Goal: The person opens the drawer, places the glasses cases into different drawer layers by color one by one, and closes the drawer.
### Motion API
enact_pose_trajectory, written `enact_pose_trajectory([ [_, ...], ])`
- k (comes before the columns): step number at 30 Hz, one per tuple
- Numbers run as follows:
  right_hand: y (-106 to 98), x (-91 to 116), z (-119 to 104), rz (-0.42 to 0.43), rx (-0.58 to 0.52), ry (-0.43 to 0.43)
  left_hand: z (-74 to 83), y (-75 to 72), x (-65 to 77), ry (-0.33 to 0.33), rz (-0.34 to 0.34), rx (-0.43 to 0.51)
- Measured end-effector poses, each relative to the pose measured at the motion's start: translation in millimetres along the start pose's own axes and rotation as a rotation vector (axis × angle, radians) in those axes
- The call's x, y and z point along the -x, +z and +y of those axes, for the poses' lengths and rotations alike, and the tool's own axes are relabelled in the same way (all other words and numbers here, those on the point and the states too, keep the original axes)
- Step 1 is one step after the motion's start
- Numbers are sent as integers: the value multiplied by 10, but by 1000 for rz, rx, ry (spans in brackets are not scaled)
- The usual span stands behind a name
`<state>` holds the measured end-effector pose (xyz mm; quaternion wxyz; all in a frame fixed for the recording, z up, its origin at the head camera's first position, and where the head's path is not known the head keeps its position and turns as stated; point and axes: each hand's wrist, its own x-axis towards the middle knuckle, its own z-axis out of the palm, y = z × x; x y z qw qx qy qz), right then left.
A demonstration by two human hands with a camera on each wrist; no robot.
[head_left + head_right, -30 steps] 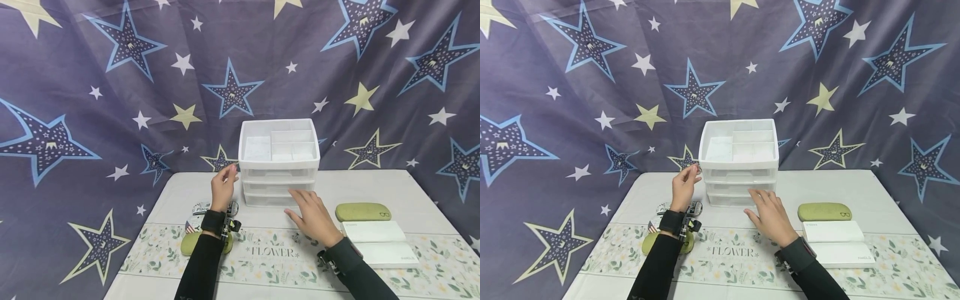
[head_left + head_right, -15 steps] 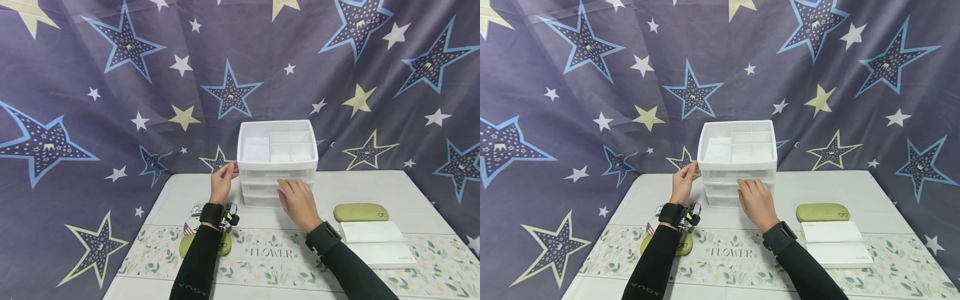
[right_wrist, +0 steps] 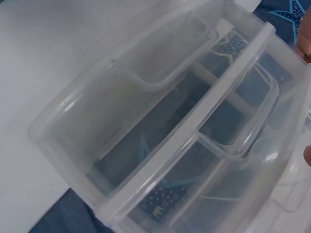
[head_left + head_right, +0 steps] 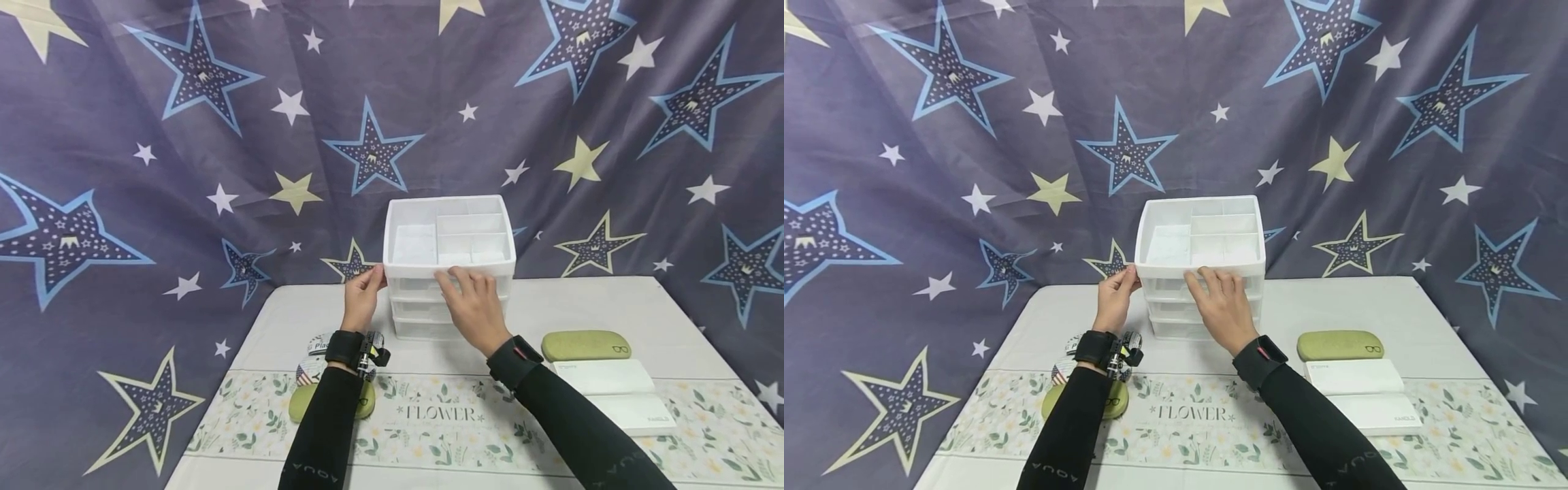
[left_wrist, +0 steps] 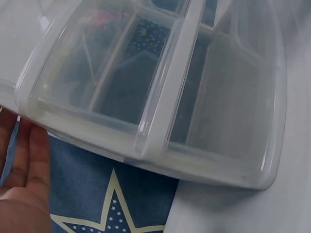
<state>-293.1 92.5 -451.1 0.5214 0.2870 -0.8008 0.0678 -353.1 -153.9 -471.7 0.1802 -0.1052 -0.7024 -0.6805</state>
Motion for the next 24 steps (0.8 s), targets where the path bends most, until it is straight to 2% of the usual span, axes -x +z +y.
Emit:
enact_pose_trajectory([
  [14, 72, -48, 43, -36, 33, -82, 124, -4, 74, -42, -22, -29],
  [20, 70, -63, 72, -37, 69, -146, 186, 34, 106, -111, 19, 0],
  [24, 74, -41, 91, -32, 85, -171, 185, 58, 124, -114, 28, 13],
])
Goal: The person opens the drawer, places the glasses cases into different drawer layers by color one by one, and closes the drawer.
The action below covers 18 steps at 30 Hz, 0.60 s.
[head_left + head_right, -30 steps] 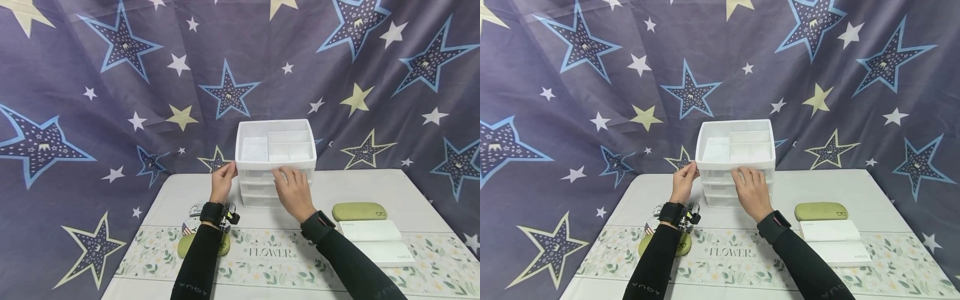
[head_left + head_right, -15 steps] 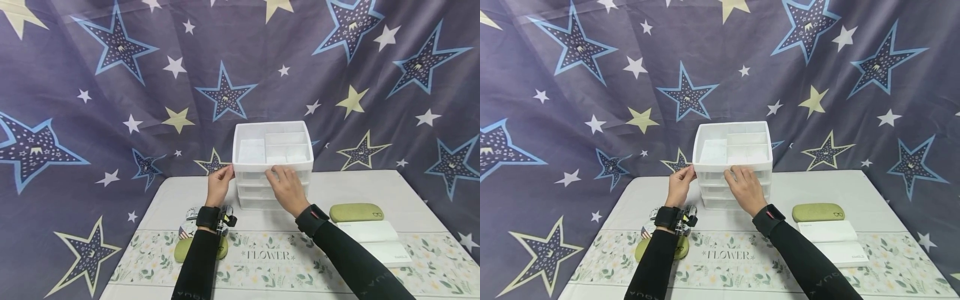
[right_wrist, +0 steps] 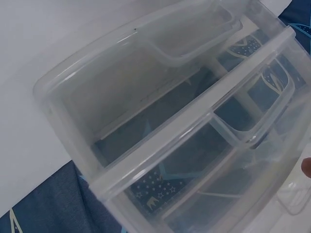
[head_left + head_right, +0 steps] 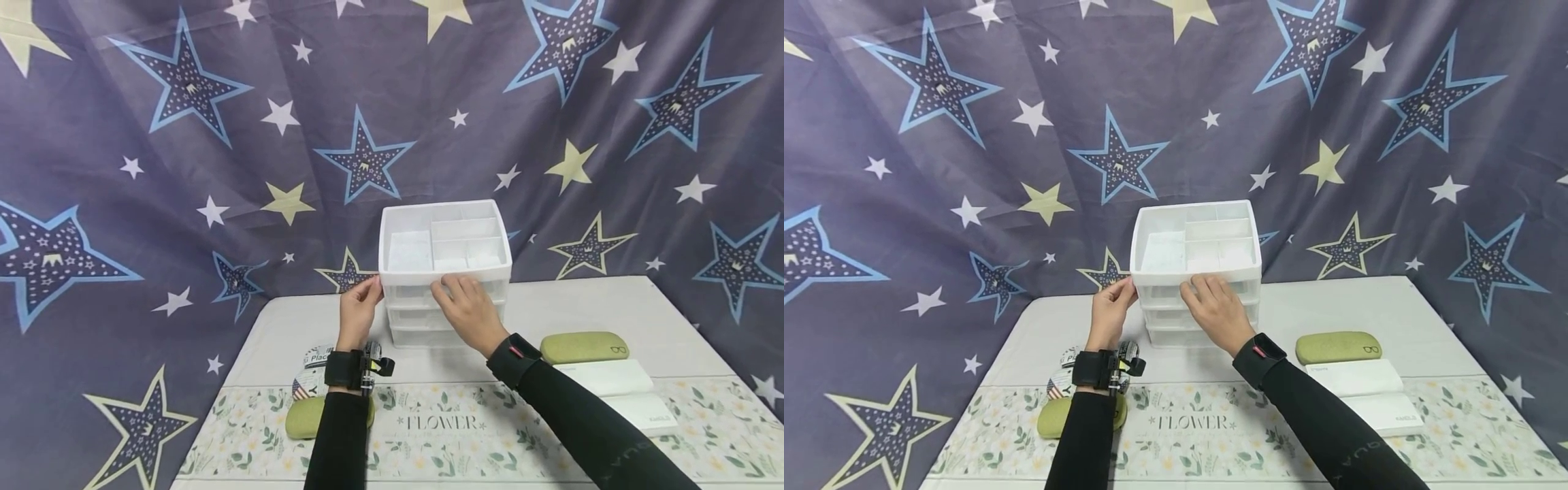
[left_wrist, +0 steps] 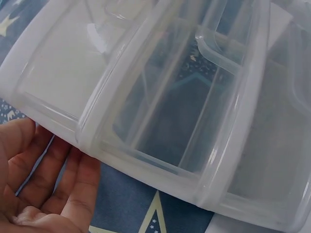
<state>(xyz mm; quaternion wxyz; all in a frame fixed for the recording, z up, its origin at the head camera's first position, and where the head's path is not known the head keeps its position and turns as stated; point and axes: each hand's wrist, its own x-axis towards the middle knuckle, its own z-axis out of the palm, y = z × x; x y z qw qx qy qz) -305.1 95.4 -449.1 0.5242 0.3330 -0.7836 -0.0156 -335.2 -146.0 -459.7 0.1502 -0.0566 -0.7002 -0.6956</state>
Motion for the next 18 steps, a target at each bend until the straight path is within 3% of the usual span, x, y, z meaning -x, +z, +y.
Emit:
enact_pose_trajectory([
  [18, -38, -13, -2, -31, -1, -57, -54, 44, 94, 58, 20, 8],
])
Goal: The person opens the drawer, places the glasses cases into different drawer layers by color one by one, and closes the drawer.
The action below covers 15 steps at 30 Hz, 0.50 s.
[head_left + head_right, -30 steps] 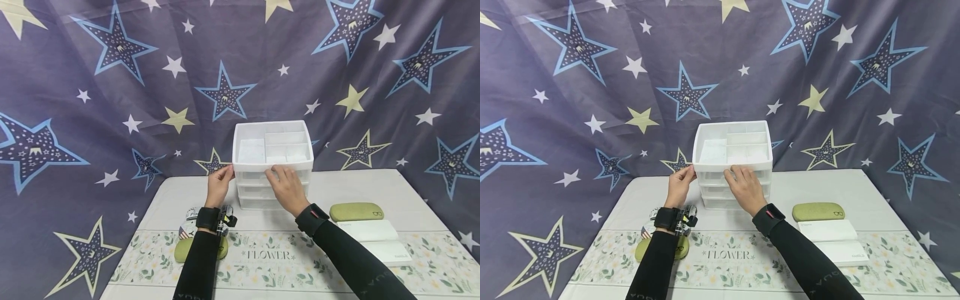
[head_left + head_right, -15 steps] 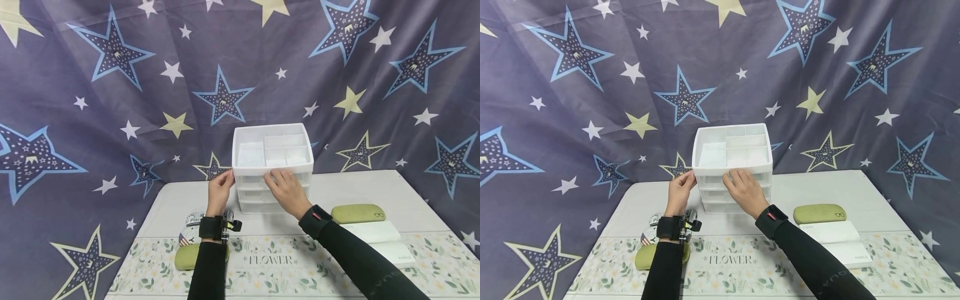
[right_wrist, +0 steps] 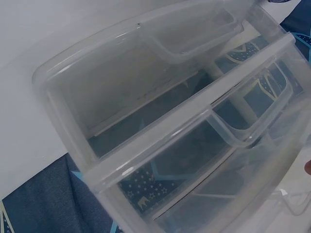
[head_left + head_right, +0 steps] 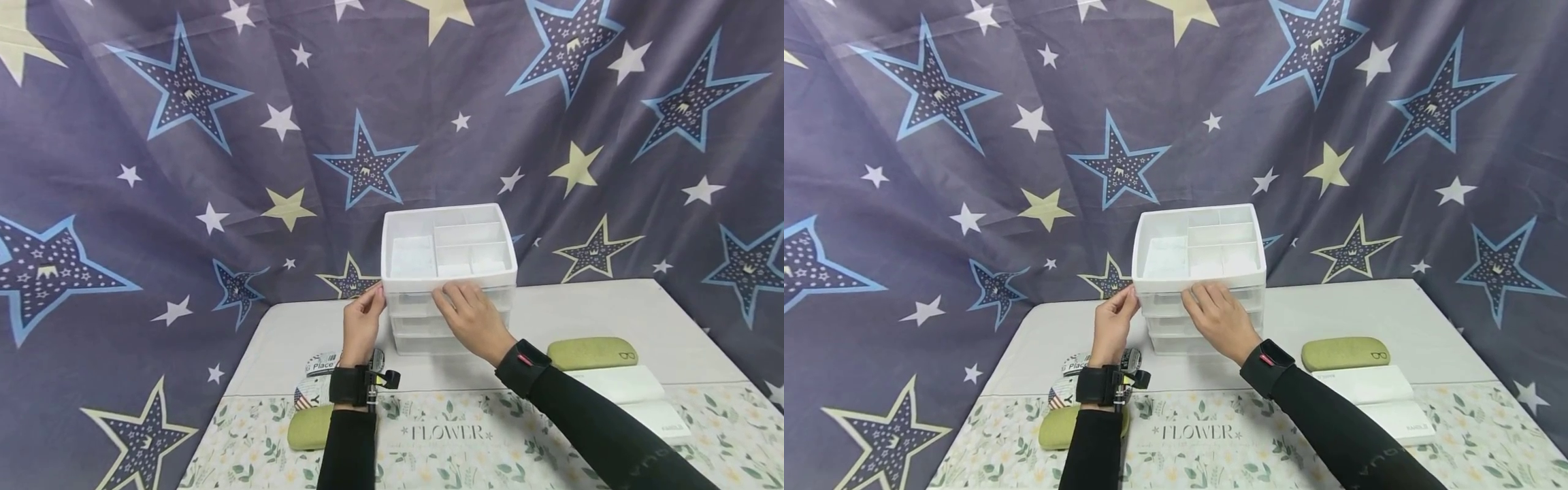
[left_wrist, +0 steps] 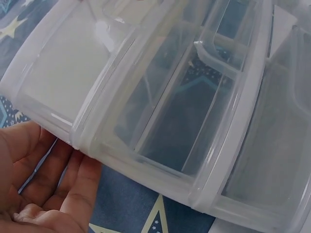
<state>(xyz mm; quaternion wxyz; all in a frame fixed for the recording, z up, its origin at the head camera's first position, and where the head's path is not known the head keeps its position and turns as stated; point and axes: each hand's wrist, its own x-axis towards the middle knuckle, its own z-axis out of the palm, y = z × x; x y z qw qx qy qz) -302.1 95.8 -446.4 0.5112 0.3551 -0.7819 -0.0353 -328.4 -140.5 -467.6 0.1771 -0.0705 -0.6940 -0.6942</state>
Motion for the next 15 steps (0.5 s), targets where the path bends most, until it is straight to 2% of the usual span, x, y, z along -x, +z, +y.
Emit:
enact_pose_trajectory([
  [7, -48, -33, 25, -16, 6, -16, 46, -21, -20, 23, -3, -53],
  [13, -84, -2, 29, -7, -46, -27, 280, -15, 105, 38, -25, -94],
  [15, -83, 11, 38, 4, -57, -35, 212, -20, 83, 35, -26, -88],
])
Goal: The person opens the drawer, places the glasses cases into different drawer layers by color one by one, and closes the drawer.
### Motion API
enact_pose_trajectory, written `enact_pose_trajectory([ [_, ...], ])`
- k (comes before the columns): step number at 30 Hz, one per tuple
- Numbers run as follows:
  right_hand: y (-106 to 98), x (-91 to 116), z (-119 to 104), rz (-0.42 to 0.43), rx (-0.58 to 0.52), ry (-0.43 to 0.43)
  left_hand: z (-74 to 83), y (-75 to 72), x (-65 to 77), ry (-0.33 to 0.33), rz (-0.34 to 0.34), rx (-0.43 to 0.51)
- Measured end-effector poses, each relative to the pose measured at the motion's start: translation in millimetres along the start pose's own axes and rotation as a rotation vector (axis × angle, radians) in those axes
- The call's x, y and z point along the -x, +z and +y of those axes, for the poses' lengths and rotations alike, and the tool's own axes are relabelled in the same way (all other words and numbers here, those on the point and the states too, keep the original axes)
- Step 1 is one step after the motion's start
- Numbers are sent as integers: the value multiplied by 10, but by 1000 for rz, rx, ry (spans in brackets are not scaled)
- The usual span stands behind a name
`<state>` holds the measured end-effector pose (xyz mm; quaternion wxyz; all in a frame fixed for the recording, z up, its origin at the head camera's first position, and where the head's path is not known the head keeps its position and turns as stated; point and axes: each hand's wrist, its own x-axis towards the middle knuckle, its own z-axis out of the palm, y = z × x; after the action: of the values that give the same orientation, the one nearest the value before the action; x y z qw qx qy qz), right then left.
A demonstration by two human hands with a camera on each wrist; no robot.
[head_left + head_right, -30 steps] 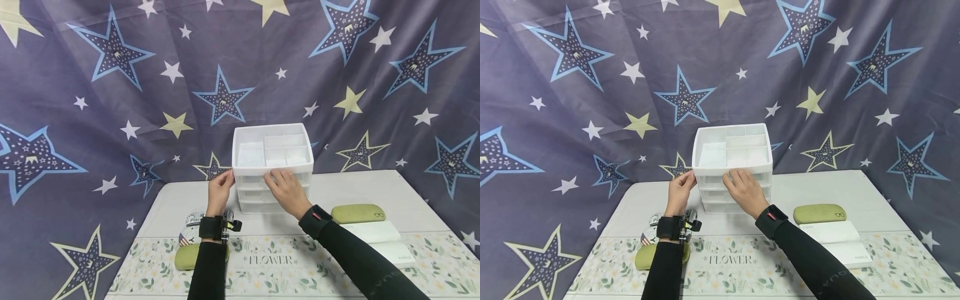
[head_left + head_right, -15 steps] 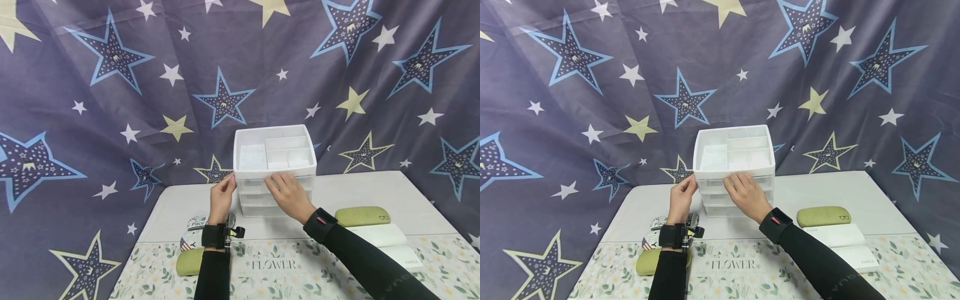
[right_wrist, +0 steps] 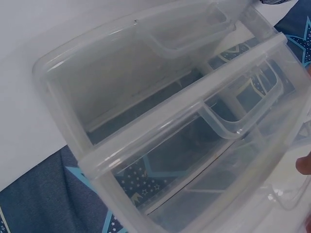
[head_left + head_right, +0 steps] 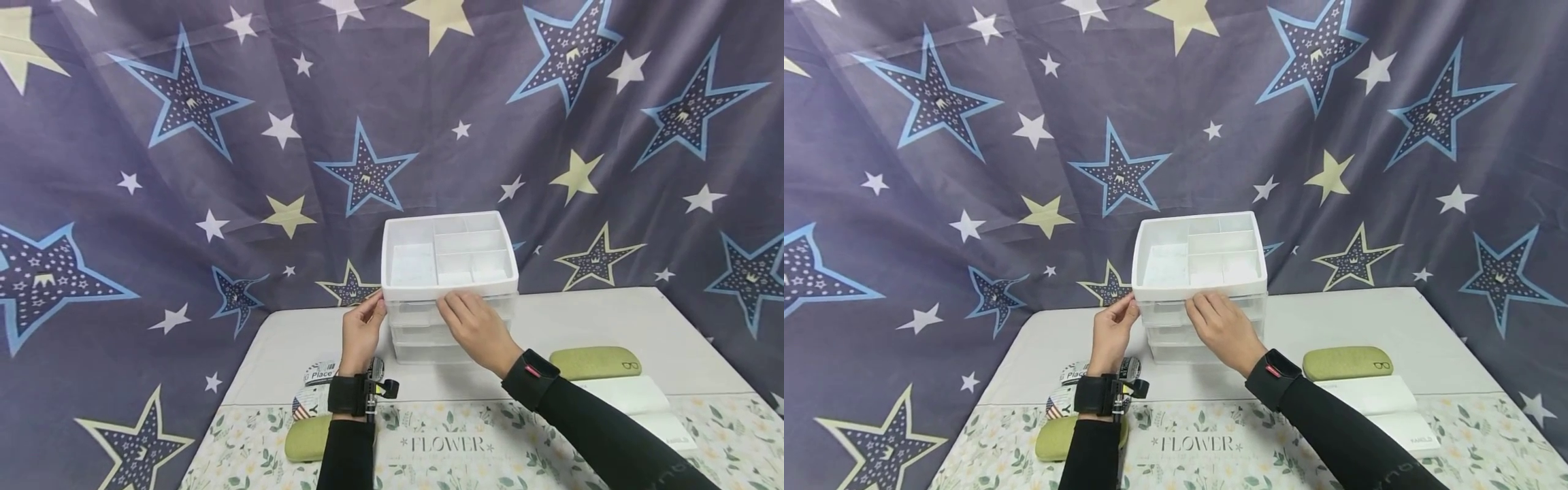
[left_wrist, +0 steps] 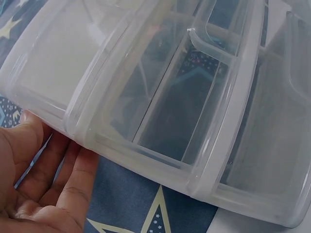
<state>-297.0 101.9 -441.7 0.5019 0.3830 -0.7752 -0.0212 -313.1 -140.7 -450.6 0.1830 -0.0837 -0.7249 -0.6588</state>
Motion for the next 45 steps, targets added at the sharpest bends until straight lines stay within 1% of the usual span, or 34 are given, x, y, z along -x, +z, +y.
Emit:
enact_pose_trajectory([
  [5, 2, 13, 13, 9, -8, -13, -231, 1, -79, 4, 10, 4],
  [8, -10, 4, 12, 4, -4, -18, -227, -3, -82, 15, 9, -11],
  [12, -52, 3, -6, -26, -1, -15, -243, -2, -80, 19, 13, -31],
  [17, -120, 26, -44, -72, -1, -3, -269, 1, -56, -6, 12, -24],
  [19, -141, 35, -60, -78, -5, -2, -277, 3, -47, -16, 11, -19],
  [23, -163, 43, -80, -73, -7, -3, -280, 3, -45, -12, 12, -34],
  [28, -160, 38, -88, -42, -4, -4, -267, 0, -71, -7, 23, -55],
  [31, -167, 33, -101, -29, -7, -5, -262, -4, -81, -2, 26, -51],
  [36, -194, 31, -134, -8, -45, 9, -255, 0, -79, -9, 28, -62],
  [45, -268, 41, -187, -2, -61, 6, -262, 4, -81, 3, 25, -36],
])
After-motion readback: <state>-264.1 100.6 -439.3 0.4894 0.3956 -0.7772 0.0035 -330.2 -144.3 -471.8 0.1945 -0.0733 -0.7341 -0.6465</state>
